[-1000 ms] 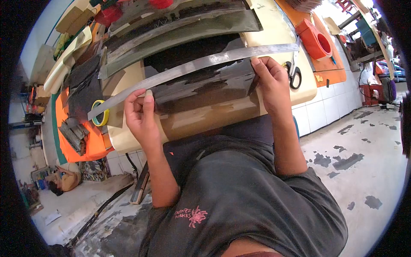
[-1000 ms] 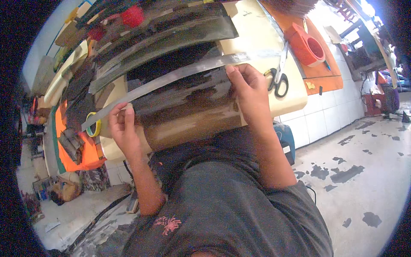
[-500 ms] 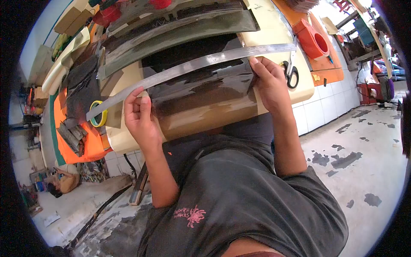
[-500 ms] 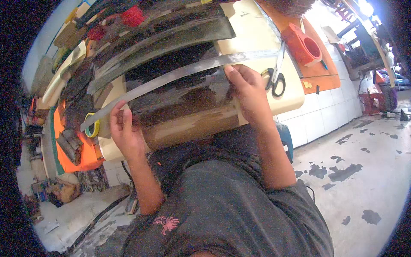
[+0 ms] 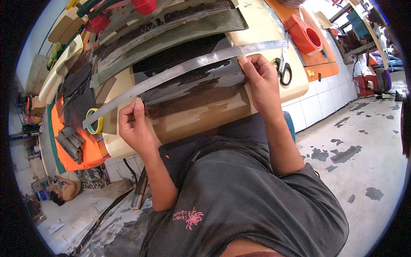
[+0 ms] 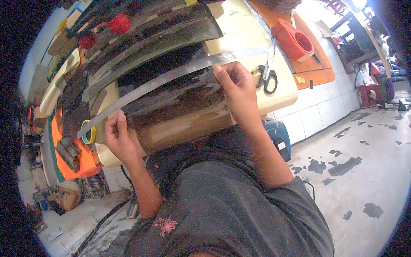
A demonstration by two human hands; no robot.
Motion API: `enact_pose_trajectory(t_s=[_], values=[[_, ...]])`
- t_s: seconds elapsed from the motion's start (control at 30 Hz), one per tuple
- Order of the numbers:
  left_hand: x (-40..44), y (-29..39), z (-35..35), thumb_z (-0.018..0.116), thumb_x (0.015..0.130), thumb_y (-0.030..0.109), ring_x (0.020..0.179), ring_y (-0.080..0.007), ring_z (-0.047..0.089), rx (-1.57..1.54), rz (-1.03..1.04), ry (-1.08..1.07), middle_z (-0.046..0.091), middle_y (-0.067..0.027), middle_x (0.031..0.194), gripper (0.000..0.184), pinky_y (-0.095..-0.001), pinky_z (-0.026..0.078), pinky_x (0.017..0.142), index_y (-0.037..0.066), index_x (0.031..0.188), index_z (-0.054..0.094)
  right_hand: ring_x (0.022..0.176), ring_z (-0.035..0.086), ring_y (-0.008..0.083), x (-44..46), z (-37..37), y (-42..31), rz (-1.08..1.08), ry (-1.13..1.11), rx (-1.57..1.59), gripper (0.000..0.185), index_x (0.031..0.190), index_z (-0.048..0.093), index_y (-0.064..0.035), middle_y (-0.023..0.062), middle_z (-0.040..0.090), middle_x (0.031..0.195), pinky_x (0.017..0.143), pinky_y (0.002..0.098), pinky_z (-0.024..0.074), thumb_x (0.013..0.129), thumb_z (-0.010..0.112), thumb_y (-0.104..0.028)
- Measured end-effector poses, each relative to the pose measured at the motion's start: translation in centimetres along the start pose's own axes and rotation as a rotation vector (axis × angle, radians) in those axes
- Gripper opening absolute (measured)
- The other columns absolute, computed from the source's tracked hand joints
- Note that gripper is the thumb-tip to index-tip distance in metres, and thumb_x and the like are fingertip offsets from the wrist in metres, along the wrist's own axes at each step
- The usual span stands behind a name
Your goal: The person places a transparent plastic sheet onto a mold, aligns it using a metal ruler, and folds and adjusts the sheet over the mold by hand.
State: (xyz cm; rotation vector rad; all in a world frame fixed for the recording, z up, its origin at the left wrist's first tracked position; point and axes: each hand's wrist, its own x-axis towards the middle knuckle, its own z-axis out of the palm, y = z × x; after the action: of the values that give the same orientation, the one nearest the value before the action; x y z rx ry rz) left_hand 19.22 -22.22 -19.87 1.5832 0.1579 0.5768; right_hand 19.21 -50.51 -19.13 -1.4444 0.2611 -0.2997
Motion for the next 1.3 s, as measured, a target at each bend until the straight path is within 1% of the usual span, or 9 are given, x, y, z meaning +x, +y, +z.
enact_pose_trajectory(t_s=[0.03,0.27,0.37,0.53,0.6,0.67,0.87,1.1,1.3], values=[[0.1,0.0,0.0,0.069,0.09,0.008,0.08,-0.0076,0.055,0.021,0.031,-0.016,0.063,-0.002,0.089,0.008,-0.0218,0.045,0.075,0.001,0.091,0.064,0.067,0.048,0.0056,-0.1,0.2,-0.1,-0.015,0.019,0.012,0.026,0.089,0.06,-0.0026,-0.0027,0.056,0.076,0.059,0.0215,0.0396,0.094,0.065,-0.027],[-0.1,0.0,-0.2,0.069,0.091,0.01,0.082,-0.0083,0.054,0.069,0.041,-0.03,0.061,-0.0014,0.088,0.011,-0.0228,0.045,0.078,0.001,0.091,0.063,0.075,0.053,0.0061,-0.1,0.3,0.2,-0.043,0.043,0.11,0.023,0.099,0.057,-0.0011,0.0006,0.06,0.085,0.066,0.0208,0.043,0.093,0.066,-0.021],[-0.3,0.0,0.2,0.068,0.091,0.009,0.086,-0.01,0.054,0.103,0.075,-0.017,0.062,-0.0033,0.093,0.01,-0.0243,0.045,0.081,0.0,0.091,0.062,0.078,0.055,0.0066,-0.1,0.6,-0.2,-0.049,0.051,0.104,0.022,0.101,0.057,-0.0008,0.0017,0.061,0.087,0.07,0.0209,0.0442,0.093,0.066,-0.019],[-0.2,0.2,0.7,0.066,0.092,0.007,0.098,-0.0152,0.057,0.074,0.147,-0.022,0.063,-0.0103,0.109,0.009,-0.0273,0.044,0.09,-0.001,0.092,0.061,0.08,0.056,0.0074,-0.2,0.6,-0.5,-0.055,0.041,0.109,0.023,0.104,0.056,0.0001,0.0028,0.062,0.088,0.072,0.0217,0.0452,0.093,0.066,-0.017],[-0.2,0.0,0.6,0.065,0.092,0.007,0.1,-0.0162,0.057,0.082,0.147,-0.022,0.063,-0.0112,0.111,0.009,-0.0284,0.044,0.091,-0.001,0.092,0.061,0.08,0.056,0.0075,-0.2,0.6,-0.6,-0.072,0.045,0.091,0.024,0.106,0.056,0.0003,0.0028,0.062,0.088,0.072,0.022,0.0454,0.092,0.067,-0.016],[-0.2,-0.1,0.5,0.065,0.092,0.007,0.102,-0.0172,0.057,0.09,0.149,-0.021,0.062,-0.0122,0.112,0.009,-0.0294,0.043,0.093,-0.002,0.091,0.061,0.079,0.052,0.0048,-0.2,0.7,-0.6,-0.077,0.042,0.114,0.021,0.111,0.056,0.0004,0.0006,0.061,0.089,0.071,0.0191,0.0416,0.094,0.063,-0.01],[-0.2,-0.3,0.4,0.066,0.091,0.005,0.105,-0.0189,0.056,0.033,0.12,-0.021,0.061,-0.0134,0.114,0.008,-0.0313,0.042,0.095,-0.001,0.091,0.061,0.079,0.053,0.0054,-0.3,0.7,-0.7,-0.076,0.032,0.12,0.028,0.118,0.053,0.0021,0.0011,0.061,0.09,0.072,0.0191,0.0417,0.094,0.062,-0.009],[-0.2,-0.3,0.3,0.067,0.09,0.006,0.108,-0.0201,0.056,0.084,0.125,-0.01,0.06,-0.0159,0.121,0.009,-0.0321,0.041,0.098,-0.001,0.092,0.061,0.079,0.053,0.0048,-0.3,0.7,-0.8,-0.072,0.04,0.1,0.026,0.116,0.054,0.0023,0.0013,0.062,0.09,0.071,0.0185,0.0411,0.094,0.062,-0.01],[-0.3,-0.2,0.3,0.067,0.09,0.006,0.111,-0.0212,0.055,0.099,0.108,0.002,0.059,-0.0181,0.125,0.009,-0.0333,0.04,0.099,-0.001,0.092,0.061,0.08,0.053,0.0044,-0.2,0.6,-0.6,-0.053,0.021,0.15,0.019,0.109,0.056,-0.0002,0.0005,0.062,0.091,0.073,0.0194,0.0419,0.094,0.063,-0.01]])
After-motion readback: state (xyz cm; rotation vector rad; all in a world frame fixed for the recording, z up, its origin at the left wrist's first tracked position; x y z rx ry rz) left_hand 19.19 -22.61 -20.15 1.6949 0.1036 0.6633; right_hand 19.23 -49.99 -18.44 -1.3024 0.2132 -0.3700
